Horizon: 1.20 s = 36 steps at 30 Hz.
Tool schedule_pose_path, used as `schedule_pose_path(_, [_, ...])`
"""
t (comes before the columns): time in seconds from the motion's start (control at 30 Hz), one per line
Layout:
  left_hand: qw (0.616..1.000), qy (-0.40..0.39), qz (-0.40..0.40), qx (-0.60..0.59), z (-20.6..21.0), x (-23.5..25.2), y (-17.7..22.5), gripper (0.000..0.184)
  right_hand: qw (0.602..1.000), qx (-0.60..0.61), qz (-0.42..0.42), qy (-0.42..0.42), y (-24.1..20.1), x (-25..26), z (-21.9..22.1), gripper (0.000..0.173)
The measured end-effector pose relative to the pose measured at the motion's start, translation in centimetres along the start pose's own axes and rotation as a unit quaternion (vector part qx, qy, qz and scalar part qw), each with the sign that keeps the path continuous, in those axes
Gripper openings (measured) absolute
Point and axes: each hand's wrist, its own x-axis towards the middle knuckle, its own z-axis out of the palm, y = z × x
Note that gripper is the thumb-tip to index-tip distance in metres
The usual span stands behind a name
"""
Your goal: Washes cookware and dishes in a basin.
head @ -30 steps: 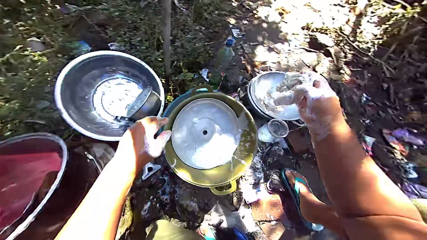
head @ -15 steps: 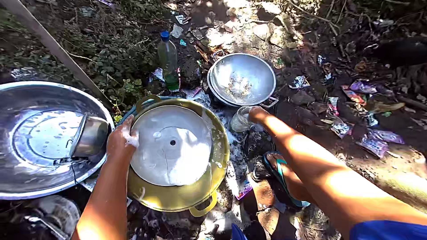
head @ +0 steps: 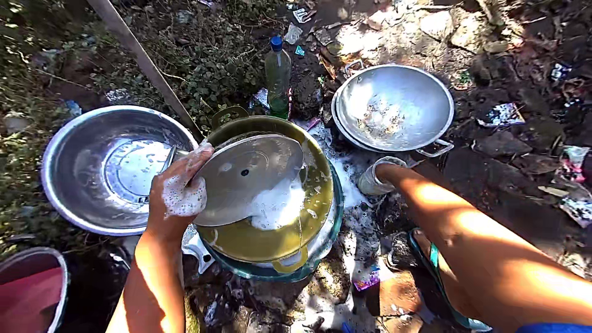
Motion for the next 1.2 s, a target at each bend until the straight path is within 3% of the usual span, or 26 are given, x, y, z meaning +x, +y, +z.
schedule_pose_path(0.1, [0.995,0.054,0.079,0.004,-2.7,0.0,1.8,0.037,0.999,-0.012,-0.034,0.031,1.8,-2.6,-1.6,0.034])
schedule_pose_path(0.2, [0.986,0.118,0.117,-0.028,-5.2,-0.1,3.4,0.031,0.973,0.159,-0.068,0.151,5.5,-7.0,-1.6,0.035])
schedule_pose_path(0.27, [0.97,0.167,0.155,-0.08,-6.1,0.2,4.3,0.027,0.884,0.393,-0.083,0.24,6.8,-10.2,-0.7,0.031])
schedule_pose_path(0.37, [0.951,0.244,0.171,-0.083,-6.3,1.1,5.6,0.025,0.697,0.663,-0.122,0.244,5.0,-17.0,-3.0,0.019])
schedule_pose_path(0.4, [0.95,0.267,0.137,-0.083,-6.1,1.3,6.1,0.026,0.655,0.699,-0.16,0.237,4.2,-19.2,-4.3,0.012])
schedule_pose_path(0.5, [0.949,0.28,-0.032,-0.144,-4.8,1.8,6.6,0.043,0.562,0.715,-0.319,0.267,-0.2,-24.9,-8.7,0.02])
schedule_pose_path(0.6, [0.894,0.272,-0.177,-0.308,-3.6,2.6,7.0,0.057,0.486,0.708,-0.401,0.319,-9.4,-29.2,-13.0,0.018])
schedule_pose_path(0.67, [0.864,0.265,-0.213,-0.372,-2.6,2.7,8.3,0.05,0.522,0.615,-0.442,0.392,-16.3,-29.1,-13.7,0.031])
schedule_pose_path(0.7, [0.857,0.258,-0.216,-0.389,-1.9,2.7,8.6,0.05,0.568,0.526,-0.465,0.43,-19.4,-28.4,-13.5,0.04])
schedule_pose_path(0.73, [0.856,0.243,-0.222,-0.398,-1.2,2.6,8.8,0.05,0.608,0.423,-0.483,0.466,-22.2,-27.6,-12.9,0.041])
schedule_pose_path(0.8, [0.858,0.2,-0.259,-0.397,-0.6,1.6,8.8,0.048,0.641,0.251,-0.515,0.511,-25.9,-26.8,-10.4,0.035])
schedule_pose_path(0.9, [0.835,0.194,-0.318,-0.406,0.3,-0.4,7.3,0.041,0.695,0.163,-0.585,0.384,-24.6,-27.7,-6.4,0.031])
schedule_pose_path(0.97, [0.796,0.242,-0.314,-0.458,0.5,-0.8,5.9,0.043,0.786,0.097,-0.531,0.303,-21.1,-28.1,-6.2,0.034])
schedule_pose_path(1.0, [0.785,0.254,-0.307,-0.475,0.4,-0.8,5.2,0.048,0.816,0.089,-0.483,0.305,-19.5,-27.6,-6.8,0.035])
schedule_pose_path(1.07, [0.775,0.256,-0.29,-0.5,0.3,-0.8,4.8,0.05,0.809,0.141,-0.392,0.416,-17.3,-25.5,-8.6,0.036])
schedule_pose_path(1.13, [0.774,0.219,-0.287,-0.521,0.3,-0.7,6.5,0.049,0.753,0.196,-0.34,0.529,-16.9,-23.7,-10.6,0.048])
schedule_pose_path(1.2, [0.798,0.15,-0.302,-0.499,-0.3,-0.7,9.0,0.048,0.727,0.193,-0.336,0.567,-19.0,-24.7,-10.7,0.056])
